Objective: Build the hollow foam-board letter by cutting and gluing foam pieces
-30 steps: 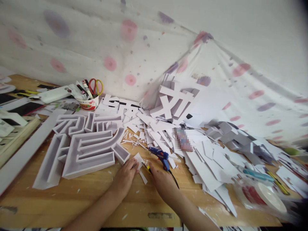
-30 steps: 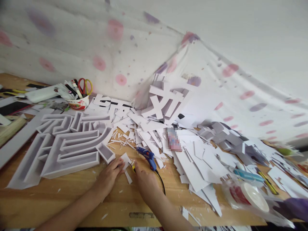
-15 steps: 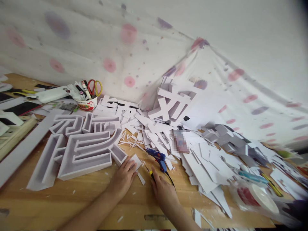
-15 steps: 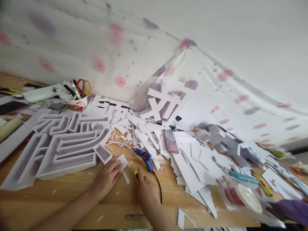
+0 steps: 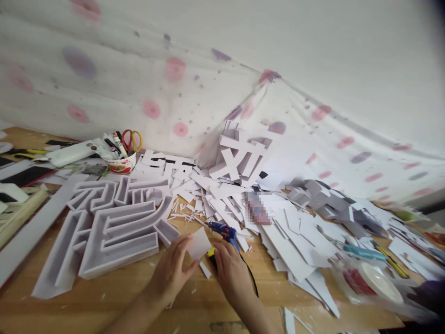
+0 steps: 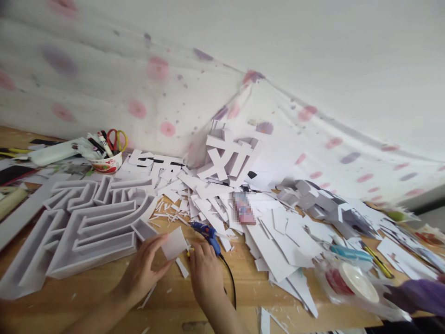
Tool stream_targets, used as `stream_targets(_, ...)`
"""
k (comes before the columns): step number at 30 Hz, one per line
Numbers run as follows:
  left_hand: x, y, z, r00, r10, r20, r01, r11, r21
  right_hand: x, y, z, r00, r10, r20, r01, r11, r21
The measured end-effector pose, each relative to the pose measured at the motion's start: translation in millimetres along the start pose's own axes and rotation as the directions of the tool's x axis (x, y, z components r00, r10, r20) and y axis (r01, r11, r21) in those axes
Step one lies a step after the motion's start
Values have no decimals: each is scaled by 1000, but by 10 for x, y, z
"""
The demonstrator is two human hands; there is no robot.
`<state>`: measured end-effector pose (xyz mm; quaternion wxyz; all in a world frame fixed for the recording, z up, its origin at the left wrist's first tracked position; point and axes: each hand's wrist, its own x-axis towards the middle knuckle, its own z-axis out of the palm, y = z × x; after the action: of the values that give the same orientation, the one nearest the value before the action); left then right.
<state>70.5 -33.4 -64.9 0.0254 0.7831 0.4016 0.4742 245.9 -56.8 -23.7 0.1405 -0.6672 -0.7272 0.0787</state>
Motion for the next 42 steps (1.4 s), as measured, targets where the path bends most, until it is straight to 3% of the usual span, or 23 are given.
stream_targets(6,107,-91,-243,999,-17,35,20,997,-75,276,-239,-35,999,-15,-39,32,884,467)
stream_targets(8,113,-114,-292,999,-47,22,49,996,-74,338,-297,43,999,-21,-24,31,799,600)
stream_targets(12,115,-163,-348,988,-148,36,152,978,-144,398,-347,216,996,36,83,-88,587,805)
stream_targets(14,124,-172,-353,969,-225,105,243,947,-209,410,-344,267,995,51,87,-101,558,823)
stream_targets(17,179,-144,-326,877,-417,239,480,791,-380,416,-342,279,997,71,6,-50,640,767)
stream_targets(21,327,-67,-280,666,-651,363,709,402,-580,409,-409,243,997,66,-44,-13,678,735)
stream_targets(24,415,-21,-293,578,-723,378,773,336,-539,431,-481,237,999,36,-10,-15,638,770)
stream_targets(27,448,5,-330,568,-724,391,784,332,-524,502,-530,247,997,80,-8,-44,622,782)
stream_targets(31,476,10,-374,530,-736,421,788,243,-565,595,-611,237,992,121,-21,-53,575,816)
stream_targets(36,512,14,-422,468,-747,471,780,98,-619,598,-749,161,981,140,131,-169,314,934)
stream_targets(39,516,22,-444,461,-702,543,747,-24,-664,592,-778,161,941,158,301,-322,137,937)
stream_targets(42,537,25,-475,457,-647,611,733,-117,-671,605,-758,208,910,76,407,-408,7,913)
